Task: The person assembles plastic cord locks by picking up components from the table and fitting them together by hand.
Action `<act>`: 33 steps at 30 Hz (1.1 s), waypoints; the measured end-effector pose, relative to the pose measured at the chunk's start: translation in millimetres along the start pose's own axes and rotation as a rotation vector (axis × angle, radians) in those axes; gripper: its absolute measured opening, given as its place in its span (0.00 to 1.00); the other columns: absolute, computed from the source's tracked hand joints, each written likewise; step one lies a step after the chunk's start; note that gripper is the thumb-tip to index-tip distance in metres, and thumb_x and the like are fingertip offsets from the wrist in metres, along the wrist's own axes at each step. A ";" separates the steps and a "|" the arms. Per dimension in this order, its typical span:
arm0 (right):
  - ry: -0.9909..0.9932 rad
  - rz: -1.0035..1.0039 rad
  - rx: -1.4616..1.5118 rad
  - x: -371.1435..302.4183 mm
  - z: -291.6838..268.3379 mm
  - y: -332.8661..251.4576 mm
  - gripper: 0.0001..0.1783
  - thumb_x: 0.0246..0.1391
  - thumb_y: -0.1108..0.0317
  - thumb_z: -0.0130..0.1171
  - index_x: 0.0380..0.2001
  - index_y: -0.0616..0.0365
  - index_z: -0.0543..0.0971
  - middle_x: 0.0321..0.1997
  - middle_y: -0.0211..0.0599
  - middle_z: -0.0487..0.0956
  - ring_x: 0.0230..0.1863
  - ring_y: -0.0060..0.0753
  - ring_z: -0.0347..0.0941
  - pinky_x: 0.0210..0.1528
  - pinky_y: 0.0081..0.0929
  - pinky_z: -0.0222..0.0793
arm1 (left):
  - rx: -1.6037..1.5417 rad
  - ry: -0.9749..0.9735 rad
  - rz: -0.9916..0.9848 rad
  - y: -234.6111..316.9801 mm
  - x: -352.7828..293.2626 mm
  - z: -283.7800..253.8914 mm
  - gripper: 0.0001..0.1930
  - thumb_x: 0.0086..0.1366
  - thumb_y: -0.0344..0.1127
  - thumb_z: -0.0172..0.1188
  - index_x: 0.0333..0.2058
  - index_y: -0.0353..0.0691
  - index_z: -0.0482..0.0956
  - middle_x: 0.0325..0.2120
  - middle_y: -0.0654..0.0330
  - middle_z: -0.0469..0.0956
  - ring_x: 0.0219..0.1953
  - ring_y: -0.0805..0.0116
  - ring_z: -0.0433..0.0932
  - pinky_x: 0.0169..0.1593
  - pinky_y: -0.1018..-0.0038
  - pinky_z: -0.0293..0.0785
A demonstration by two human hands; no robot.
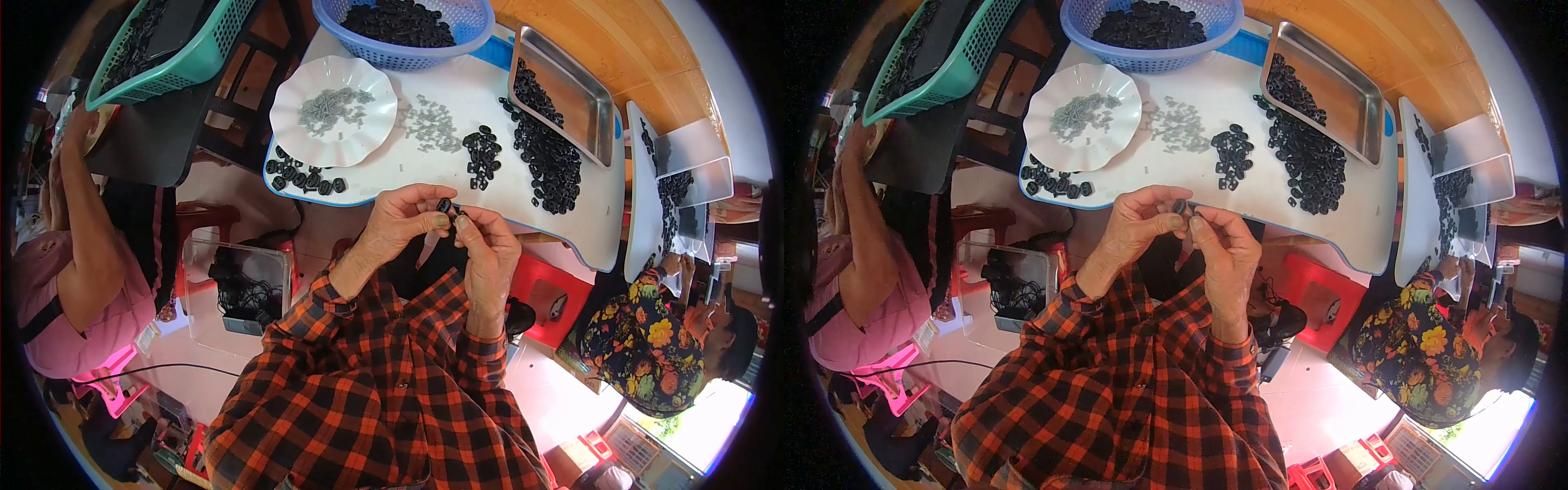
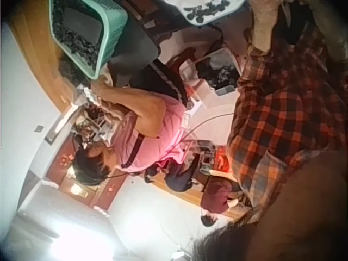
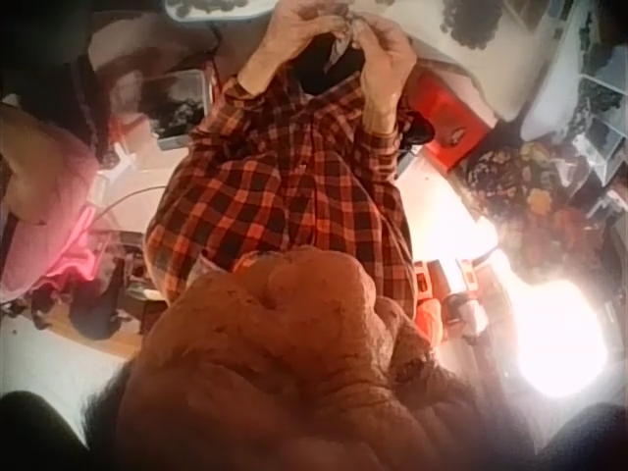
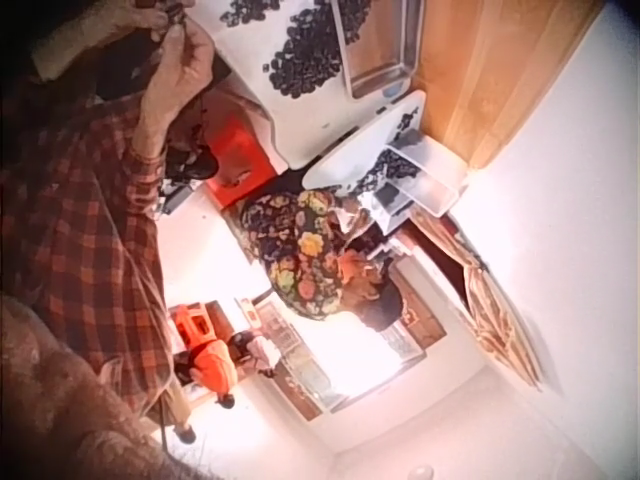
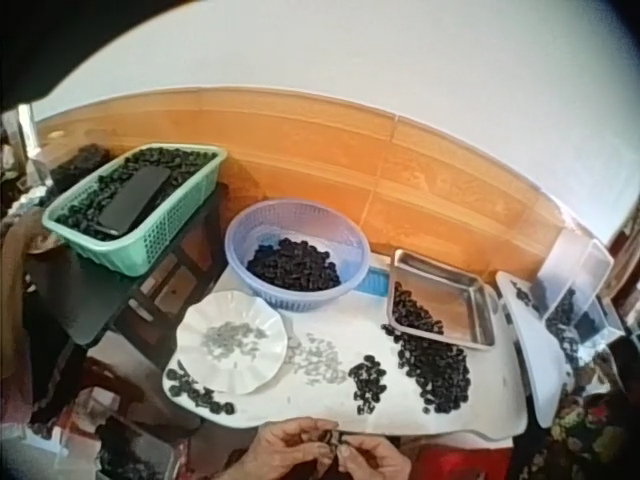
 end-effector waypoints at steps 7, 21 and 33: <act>-0.023 0.011 0.028 0.4 3.3 2.7 0.07 0.53 0.78 0.55 0.36 0.68 0.76 0.27 0.33 0.77 0.25 0.18 0.70 0.30 0.14 0.66 | 0.056 0.025 -0.005 -0.8 -0.9 -4.0 0.17 0.57 0.23 0.60 0.47 0.30 0.73 0.33 0.60 0.78 0.32 0.77 0.76 0.38 0.82 0.76; -0.003 0.003 -0.049 -1.4 3.4 1.4 0.06 0.53 0.78 0.56 0.35 0.67 0.77 0.25 0.30 0.76 0.24 0.17 0.69 0.29 0.13 0.64 | 0.228 0.040 -0.021 1.3 -2.7 -7.5 0.16 0.56 0.23 0.62 0.45 0.31 0.75 0.31 0.63 0.78 0.33 0.81 0.74 0.38 0.85 0.73; 0.008 0.013 -0.097 0.0 0.6 4.7 0.06 0.51 0.78 0.58 0.34 0.66 0.78 0.26 0.30 0.77 0.24 0.16 0.69 0.29 0.12 0.64 | 0.257 -0.003 -0.011 12.4 -1.9 0.2 0.16 0.54 0.21 0.63 0.44 0.31 0.75 0.31 0.64 0.78 0.34 0.79 0.75 0.38 0.83 0.75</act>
Point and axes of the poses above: each hand's wrist, its own x-axis towards the middle knuckle, its own z-axis out of the palm, y = z × x, the point moved 9 cm from there along x, towards the middle knuckle
